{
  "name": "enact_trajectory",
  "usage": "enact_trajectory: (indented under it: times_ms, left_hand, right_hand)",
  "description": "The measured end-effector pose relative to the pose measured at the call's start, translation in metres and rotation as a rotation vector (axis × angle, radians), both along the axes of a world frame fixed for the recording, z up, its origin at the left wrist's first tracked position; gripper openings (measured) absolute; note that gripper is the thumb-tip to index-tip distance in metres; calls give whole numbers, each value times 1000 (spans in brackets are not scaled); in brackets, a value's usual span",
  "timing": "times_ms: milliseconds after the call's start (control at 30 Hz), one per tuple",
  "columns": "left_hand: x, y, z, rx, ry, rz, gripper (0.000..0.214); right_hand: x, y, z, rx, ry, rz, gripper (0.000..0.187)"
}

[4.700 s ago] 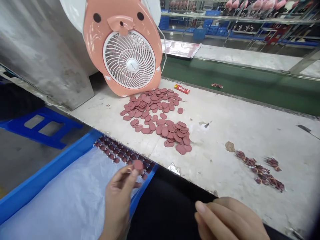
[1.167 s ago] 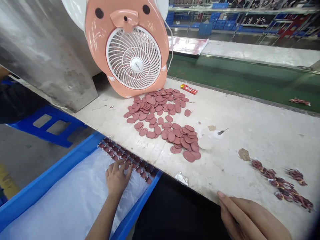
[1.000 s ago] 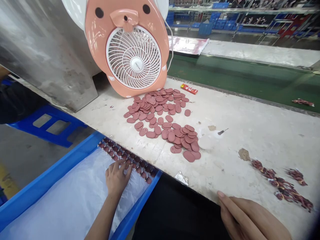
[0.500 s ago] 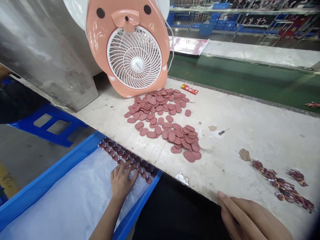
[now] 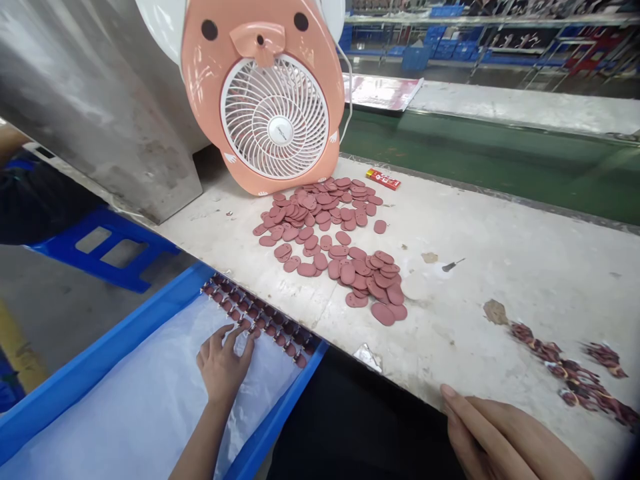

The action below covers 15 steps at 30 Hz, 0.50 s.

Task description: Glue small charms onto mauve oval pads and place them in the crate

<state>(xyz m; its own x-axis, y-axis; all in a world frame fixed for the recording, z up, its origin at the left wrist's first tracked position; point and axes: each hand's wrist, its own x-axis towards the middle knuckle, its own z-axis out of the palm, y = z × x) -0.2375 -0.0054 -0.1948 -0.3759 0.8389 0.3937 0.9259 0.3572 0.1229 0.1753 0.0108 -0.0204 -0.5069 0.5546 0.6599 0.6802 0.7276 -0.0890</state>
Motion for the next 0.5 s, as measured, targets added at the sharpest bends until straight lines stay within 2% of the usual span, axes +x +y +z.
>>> enact_trajectory:
  times_ms: [100,300,500]
  left_hand:
    - [-4,1,-2,-20,3,-17,26]
    - [-5,1,-6,-35,11,-27,24]
    - [-6,0,-5,-44,22,-21,24]
  right_hand:
    - [1,0,-1,-4,13,-8,24]
    - [1,0,1,-19,-39,14,56]
    - [-1,0,5,-1,-33,-8,62]
